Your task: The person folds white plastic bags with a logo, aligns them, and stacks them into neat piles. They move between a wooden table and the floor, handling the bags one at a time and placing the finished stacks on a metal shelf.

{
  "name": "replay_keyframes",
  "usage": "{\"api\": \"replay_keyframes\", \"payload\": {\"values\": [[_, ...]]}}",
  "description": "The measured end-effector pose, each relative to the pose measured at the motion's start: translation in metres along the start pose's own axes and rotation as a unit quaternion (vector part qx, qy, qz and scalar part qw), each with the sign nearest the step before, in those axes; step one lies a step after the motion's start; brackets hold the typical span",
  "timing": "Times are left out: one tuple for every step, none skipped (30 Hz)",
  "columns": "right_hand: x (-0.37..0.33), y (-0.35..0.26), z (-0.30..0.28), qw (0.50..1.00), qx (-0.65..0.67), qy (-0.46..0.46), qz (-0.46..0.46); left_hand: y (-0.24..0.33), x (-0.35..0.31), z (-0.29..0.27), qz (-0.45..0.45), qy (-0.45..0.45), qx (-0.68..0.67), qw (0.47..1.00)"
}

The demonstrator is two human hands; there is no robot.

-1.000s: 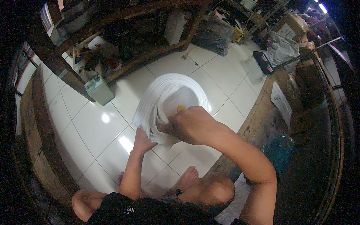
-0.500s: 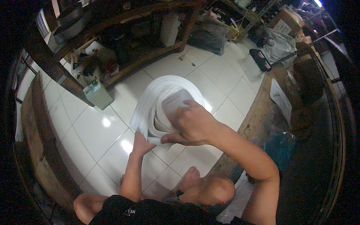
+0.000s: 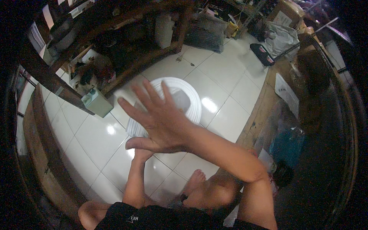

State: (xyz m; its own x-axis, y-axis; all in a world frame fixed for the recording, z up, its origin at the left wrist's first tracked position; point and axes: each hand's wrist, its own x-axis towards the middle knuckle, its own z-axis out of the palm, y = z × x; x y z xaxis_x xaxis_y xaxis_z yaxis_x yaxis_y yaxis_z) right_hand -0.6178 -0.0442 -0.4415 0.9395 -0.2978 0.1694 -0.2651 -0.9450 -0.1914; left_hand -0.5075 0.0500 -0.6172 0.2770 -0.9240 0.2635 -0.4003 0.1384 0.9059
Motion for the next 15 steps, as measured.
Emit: {"api": "replay_keyframes", "payload": {"values": [[-0.005,0.003,-0.022,0.999,-0.003,0.041,0.001,-0.01,-0.004,0.0,0.039,0.011,0.046,0.998],[-0.012,0.009,-0.026,0.995,0.017,0.096,0.015,-0.009,-0.008,0.002,-0.021,-0.02,0.022,0.999],[-0.02,0.025,-0.003,0.999,-0.024,0.031,0.029,-0.009,-0.013,0.005,-0.083,-0.048,0.0,0.995],[-0.014,0.031,0.007,0.996,-0.069,-0.03,0.039,-0.012,-0.012,0.005,-0.065,-0.044,0.008,0.997],[-0.022,0.04,0.001,0.997,-0.057,0.028,0.053,-0.017,-0.013,0.007,-0.047,-0.04,0.017,0.998],[-0.016,0.041,-0.019,0.994,-0.034,0.088,0.053,-0.023,-0.016,0.001,-0.044,-0.029,0.042,0.998],[-0.016,0.044,-0.036,0.987,-0.023,0.142,0.07,-0.023,-0.014,0.006,-0.031,-0.026,0.052,0.998],[-0.016,0.058,-0.02,0.985,-0.071,0.129,0.095,-0.023,-0.015,0.009,-0.018,-0.018,0.061,0.998],[-0.014,0.073,0.0,0.98,-0.114,0.117,0.116,-0.023,-0.019,0.009,-0.011,-0.013,0.076,0.997],[-0.011,0.074,0.008,0.98,-0.142,-0.035,0.134,-0.024,-0.018,0.009,0.002,-0.005,0.087,0.996],[-0.012,0.081,0.003,0.985,-0.109,0.034,0.13,-0.025,-0.019,0.008,0.018,-0.014,0.092,0.995],[0.004,0.082,-0.015,0.986,-0.065,0.108,0.105,-0.03,-0.02,-0.001,0.026,-0.006,0.113,0.993],[0.008,0.084,-0.032,0.98,-0.031,0.174,0.096,-0.026,-0.019,0.001,0.032,-0.009,0.111,0.993],[0.013,0.095,-0.026,0.984,-0.052,0.129,0.108,-0.022,-0.018,0.003,0.037,-0.011,0.108,0.993],[0.01,0.109,-0.005,0.986,-0.068,0.081,0.13,-0.014,-0.019,0.007,0.029,-0.021,0.099,0.994]]}}
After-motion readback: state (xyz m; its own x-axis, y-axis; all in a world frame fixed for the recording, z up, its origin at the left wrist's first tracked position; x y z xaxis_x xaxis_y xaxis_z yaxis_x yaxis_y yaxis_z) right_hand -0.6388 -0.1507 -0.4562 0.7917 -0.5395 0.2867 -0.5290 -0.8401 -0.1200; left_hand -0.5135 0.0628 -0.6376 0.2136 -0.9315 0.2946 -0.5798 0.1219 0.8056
